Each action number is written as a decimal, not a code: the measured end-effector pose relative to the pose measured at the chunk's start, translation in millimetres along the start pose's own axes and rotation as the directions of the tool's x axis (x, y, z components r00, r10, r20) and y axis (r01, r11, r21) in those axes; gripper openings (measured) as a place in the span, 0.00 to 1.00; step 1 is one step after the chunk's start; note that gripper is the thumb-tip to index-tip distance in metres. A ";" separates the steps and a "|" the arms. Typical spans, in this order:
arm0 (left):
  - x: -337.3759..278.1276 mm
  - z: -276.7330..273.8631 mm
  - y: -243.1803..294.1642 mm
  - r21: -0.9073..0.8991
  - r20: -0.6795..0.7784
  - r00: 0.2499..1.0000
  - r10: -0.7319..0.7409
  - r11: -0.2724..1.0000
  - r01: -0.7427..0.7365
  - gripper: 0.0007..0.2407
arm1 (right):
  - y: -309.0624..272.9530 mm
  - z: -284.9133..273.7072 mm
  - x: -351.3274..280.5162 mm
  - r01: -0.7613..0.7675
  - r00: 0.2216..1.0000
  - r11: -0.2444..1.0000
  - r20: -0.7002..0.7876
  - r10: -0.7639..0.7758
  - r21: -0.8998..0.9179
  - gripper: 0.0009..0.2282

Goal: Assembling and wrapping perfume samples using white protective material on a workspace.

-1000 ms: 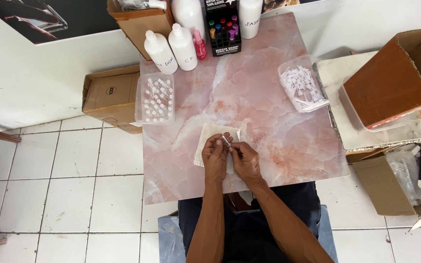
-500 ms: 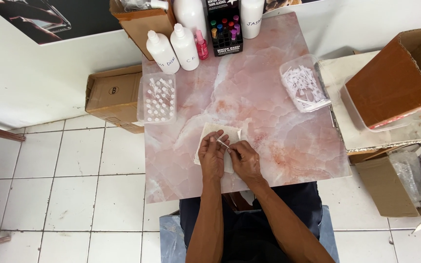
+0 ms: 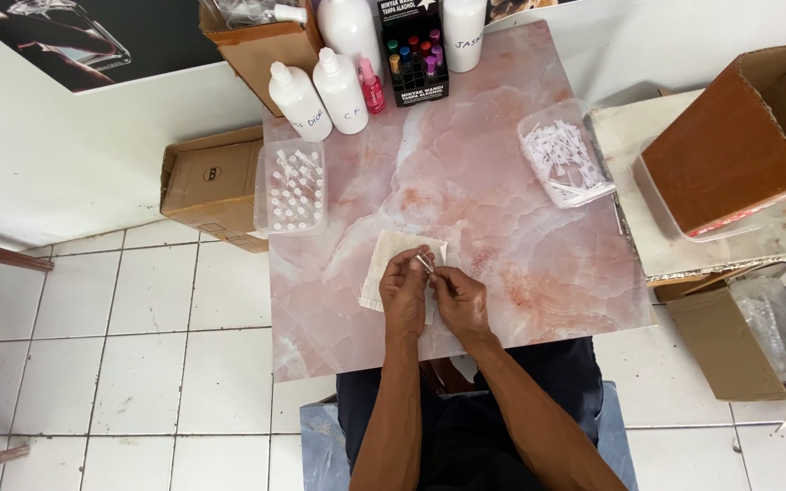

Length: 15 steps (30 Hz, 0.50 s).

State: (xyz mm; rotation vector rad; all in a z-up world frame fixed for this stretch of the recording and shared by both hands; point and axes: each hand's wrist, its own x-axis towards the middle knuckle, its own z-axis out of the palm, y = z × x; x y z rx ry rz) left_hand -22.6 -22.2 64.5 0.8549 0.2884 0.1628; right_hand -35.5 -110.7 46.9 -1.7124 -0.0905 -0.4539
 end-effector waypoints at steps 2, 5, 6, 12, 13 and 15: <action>11.5 -19.3 -21.5 0.047 0.000 1.000 0.025 0.999 -0.025 0.10 | -8.6 -2.5 4.0 0.040 0.999 0.999 0.003 -0.040 -0.028 0.03; 16.6 -23.9 -23.6 0.119 -0.005 0.998 0.060 0.991 -0.059 0.13 | -4.5 -4.0 4.8 0.113 0.994 0.990 0.010 -0.113 -0.080 0.04; 16.0 -21.4 -20.0 0.143 -0.011 0.997 0.070 0.987 -0.068 0.12 | 0.1 -4.5 3.8 0.146 0.989 0.984 0.014 -0.145 -0.105 0.04; 3.2 -11.9 8.6 0.078 -0.020 1.000 0.022 0.997 -0.020 0.09 | 1.0 -6.0 4.9 0.229 0.973 0.958 0.008 -0.231 -0.172 0.04; 3.8 -13.3 8.3 0.078 -0.021 1.000 0.023 0.997 -0.021 0.09 | 1.0 -5.4 4.7 0.230 0.973 0.958 0.010 -0.232 -0.170 0.04; 5.2 -15.8 7.4 0.038 -0.014 1.000 -0.002 0.999 0.003 0.10 | 1.1 -4.8 4.8 0.202 0.979 0.969 0.047 -0.198 -0.143 0.03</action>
